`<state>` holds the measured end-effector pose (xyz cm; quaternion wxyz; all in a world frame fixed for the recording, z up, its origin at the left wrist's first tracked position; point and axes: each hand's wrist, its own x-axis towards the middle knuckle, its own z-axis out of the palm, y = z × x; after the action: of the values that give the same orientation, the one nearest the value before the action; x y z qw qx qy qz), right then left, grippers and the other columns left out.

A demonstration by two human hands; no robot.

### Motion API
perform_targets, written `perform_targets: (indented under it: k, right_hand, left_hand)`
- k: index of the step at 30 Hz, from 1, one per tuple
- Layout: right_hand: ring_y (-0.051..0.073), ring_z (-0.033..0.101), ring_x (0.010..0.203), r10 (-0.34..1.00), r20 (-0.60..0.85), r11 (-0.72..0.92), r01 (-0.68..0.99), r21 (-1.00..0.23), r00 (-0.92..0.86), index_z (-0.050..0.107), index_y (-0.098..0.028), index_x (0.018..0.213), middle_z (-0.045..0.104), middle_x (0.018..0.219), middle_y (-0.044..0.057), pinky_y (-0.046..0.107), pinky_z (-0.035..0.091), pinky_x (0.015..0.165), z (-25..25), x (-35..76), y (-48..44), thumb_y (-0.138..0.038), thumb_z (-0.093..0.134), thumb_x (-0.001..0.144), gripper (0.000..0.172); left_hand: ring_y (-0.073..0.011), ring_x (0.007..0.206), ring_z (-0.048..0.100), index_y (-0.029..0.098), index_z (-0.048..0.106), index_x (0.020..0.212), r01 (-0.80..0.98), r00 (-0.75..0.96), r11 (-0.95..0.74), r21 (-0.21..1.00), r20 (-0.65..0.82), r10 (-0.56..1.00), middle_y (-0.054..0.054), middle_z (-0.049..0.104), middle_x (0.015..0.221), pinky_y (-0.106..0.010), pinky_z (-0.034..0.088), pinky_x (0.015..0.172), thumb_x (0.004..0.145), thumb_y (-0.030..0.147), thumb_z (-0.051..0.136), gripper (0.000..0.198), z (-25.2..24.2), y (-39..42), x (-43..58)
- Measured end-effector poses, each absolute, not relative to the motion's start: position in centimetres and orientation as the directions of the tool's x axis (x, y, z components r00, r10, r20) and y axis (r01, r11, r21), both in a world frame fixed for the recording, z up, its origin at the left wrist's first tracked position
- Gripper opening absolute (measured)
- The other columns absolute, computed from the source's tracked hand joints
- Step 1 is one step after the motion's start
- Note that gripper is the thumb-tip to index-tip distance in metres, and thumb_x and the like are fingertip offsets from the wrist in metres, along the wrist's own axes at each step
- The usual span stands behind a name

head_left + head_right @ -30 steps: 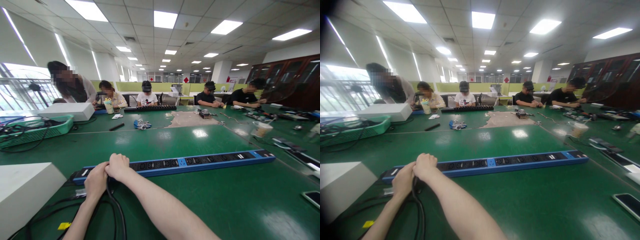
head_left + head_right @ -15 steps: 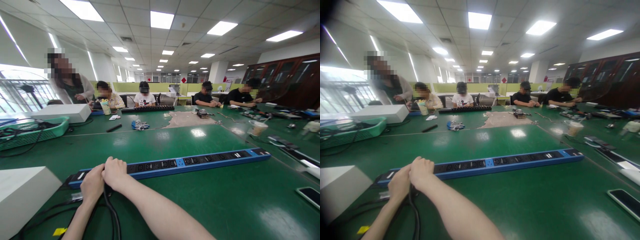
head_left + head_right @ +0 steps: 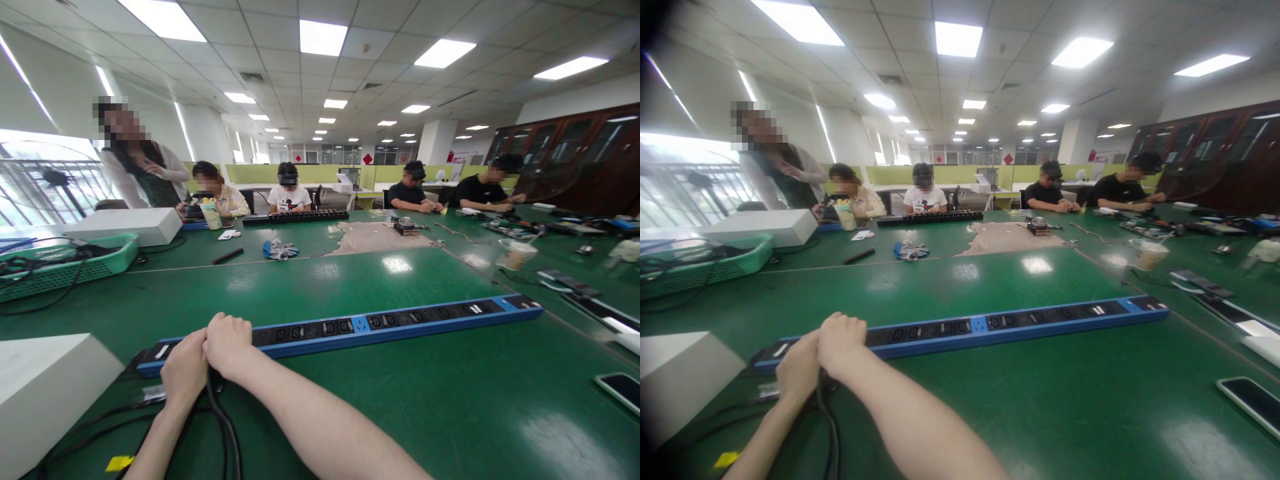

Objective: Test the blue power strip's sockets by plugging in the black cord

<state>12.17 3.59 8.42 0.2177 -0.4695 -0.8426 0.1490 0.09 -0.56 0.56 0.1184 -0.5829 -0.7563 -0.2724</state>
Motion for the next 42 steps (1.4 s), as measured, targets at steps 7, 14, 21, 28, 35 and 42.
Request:
perform_targets:
  k: [7,14,21,28,35,42]
  right_hand:
    - [0.032,0.074,0.101,0.859,0.159,0.501,0.729,-0.467,-0.487,0.065,-0.011,0.111,0.075,0.107,0.018,0.042,0.061,0.082,9.1,12.2,4.2,-0.025,0.068,0.082,0.033]
    - [0.033,0.074,0.101,0.858,0.181,0.504,0.721,-0.475,-0.480,0.064,-0.010,0.113,0.075,0.106,0.019,0.043,0.061,0.082,8.7,12.3,4.3,-0.029,0.069,0.080,0.039]
    - [0.034,0.075,0.096,0.867,0.190,0.492,0.728,-0.478,-0.461,0.062,-0.010,0.113,0.076,0.102,0.019,0.044,0.061,0.079,8.7,12.3,3.8,-0.028,0.067,0.082,0.037]
    - [0.033,0.076,0.094,0.860,0.220,0.509,0.739,-0.441,-0.461,0.060,-0.010,0.112,0.075,0.099,0.021,0.043,0.060,0.078,8.6,12.2,3.1,-0.023,0.058,0.090,0.025]
    - [0.033,0.076,0.095,0.858,0.232,0.512,0.727,-0.458,-0.458,0.059,-0.010,0.115,0.075,0.101,0.018,0.043,0.061,0.078,8.3,12.2,3.4,-0.028,0.066,0.085,0.036]
    - [0.034,0.075,0.099,0.848,0.200,0.524,0.722,-0.452,-0.490,0.060,-0.010,0.114,0.075,0.104,0.020,0.043,0.060,0.081,9.0,12.7,3.5,-0.032,0.070,0.081,0.040]
  left_hand:
    - [-0.0260,0.113,0.063,0.021,0.067,0.125,0.958,-0.266,0.160,0.238,0.525,0.809,-0.009,0.069,0.130,-0.030,0.043,0.078,0.101,0.028,0.044,0.035,0.4,-0.5,0.0]
    - [-0.0250,0.110,0.063,0.022,0.067,0.125,0.955,-0.285,0.190,0.229,0.516,0.808,-0.008,0.070,0.129,-0.030,0.042,0.075,0.102,0.029,0.041,0.035,0.4,-0.5,0.0]
    - [-0.0248,0.112,0.063,0.022,0.068,0.121,0.952,-0.283,0.172,0.255,0.511,0.812,-0.007,0.069,0.130,-0.029,0.042,0.075,0.102,0.028,0.042,0.033,0.6,-0.6,0.2]
    - [-0.0246,0.109,0.064,0.022,0.069,0.115,0.960,-0.255,0.147,0.239,0.529,0.809,-0.008,0.071,0.126,-0.029,0.042,0.077,0.101,0.027,0.043,0.030,1.0,-0.9,0.5]
    - [-0.0254,0.110,0.063,0.021,0.070,0.114,0.948,-0.283,0.160,0.275,0.499,0.819,-0.009,0.071,0.124,-0.030,0.042,0.078,0.101,0.025,0.043,0.031,1.2,-0.9,0.7]
    - [-0.0247,0.103,0.063,0.021,0.070,0.112,0.940,-0.314,0.192,0.283,0.497,0.809,-0.010,0.072,0.120,-0.029,0.039,0.073,0.099,0.025,0.045,0.029,1.6,-1.0,1.3]
